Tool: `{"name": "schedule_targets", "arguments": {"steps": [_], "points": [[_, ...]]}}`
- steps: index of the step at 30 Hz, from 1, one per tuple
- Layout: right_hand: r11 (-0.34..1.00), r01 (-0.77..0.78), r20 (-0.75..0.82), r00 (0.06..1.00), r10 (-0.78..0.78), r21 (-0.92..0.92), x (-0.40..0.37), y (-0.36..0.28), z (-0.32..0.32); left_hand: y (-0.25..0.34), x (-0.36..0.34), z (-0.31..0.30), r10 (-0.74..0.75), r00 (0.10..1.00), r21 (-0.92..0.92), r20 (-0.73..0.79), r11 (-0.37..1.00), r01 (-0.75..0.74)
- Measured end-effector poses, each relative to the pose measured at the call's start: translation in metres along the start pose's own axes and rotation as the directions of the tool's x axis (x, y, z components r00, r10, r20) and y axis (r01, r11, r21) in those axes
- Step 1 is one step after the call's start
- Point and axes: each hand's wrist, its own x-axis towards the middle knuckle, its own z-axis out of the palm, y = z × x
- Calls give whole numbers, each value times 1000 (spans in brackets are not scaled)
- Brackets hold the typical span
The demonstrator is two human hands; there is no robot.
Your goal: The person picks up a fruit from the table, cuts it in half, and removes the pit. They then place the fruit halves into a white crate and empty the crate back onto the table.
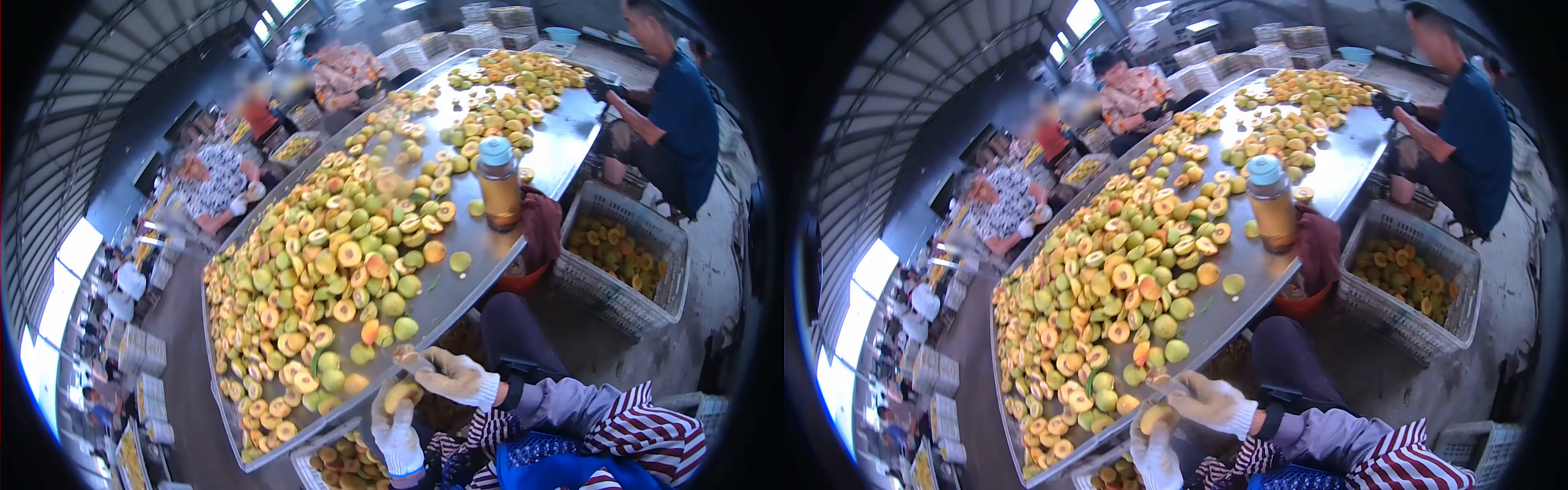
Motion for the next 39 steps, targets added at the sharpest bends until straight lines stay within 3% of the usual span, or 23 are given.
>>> {"name": "schedule_targets", "arguments": {"steps": [1,3,4,7,8,11,12,15,16,17,24,28,31,39], "points": [[987,-12,35,999,7,158,-8,-20,-2,-12,1,-15,44,996,38,-74,998,-41],[961,-31,105,994,2,273,-13,-14,-4,-15,2,-38,-122,984,-179,-133,979,98],[942,-50,173,985,-9,332,-19,-22,-6,-12,2,-43,-171,976,-202,-135,969,142],[912,-225,296,947,122,343,-30,-30,-3,1,1,-43,-157,987,-296,-37,945,139],[907,-248,318,938,137,341,-32,-30,-1,4,1,-39,-168,984,-287,-65,947,142],[958,-238,375,912,165,158,-35,-30,-1,3,3,-34,-158,985,-330,-65,935,128],[950,-202,343,932,113,236,-39,-28,3,8,2,-28,-164,984,-377,-72,918,125],[988,-10,280,959,-33,152,-42,-37,6,-7,8,-37,-106,993,-494,58,861,121],[995,-5,273,962,-21,97,-44,-40,5,6,6,-22,-123,990,-450,-63,889,81],[999,13,267,963,-23,40,-44,-41,5,7,6,-18,-128,988,-434,-87,897,78],[884,209,201,970,-135,-418,-44,-46,11,2,1,-22,-106,983,-436,-151,899,30],[898,196,158,977,-144,-394,-48,-48,16,-2,-1,-26,-122,976,-420,-182,907,35],[946,125,194,979,-68,-298,-51,-58,18,0,-4,-23,-127,975,-415,-184,909,40],[834,258,201,963,-181,-487,-55,-55,18,-5,-9,-8,-61,958,-273,-282,962,-19]]}}
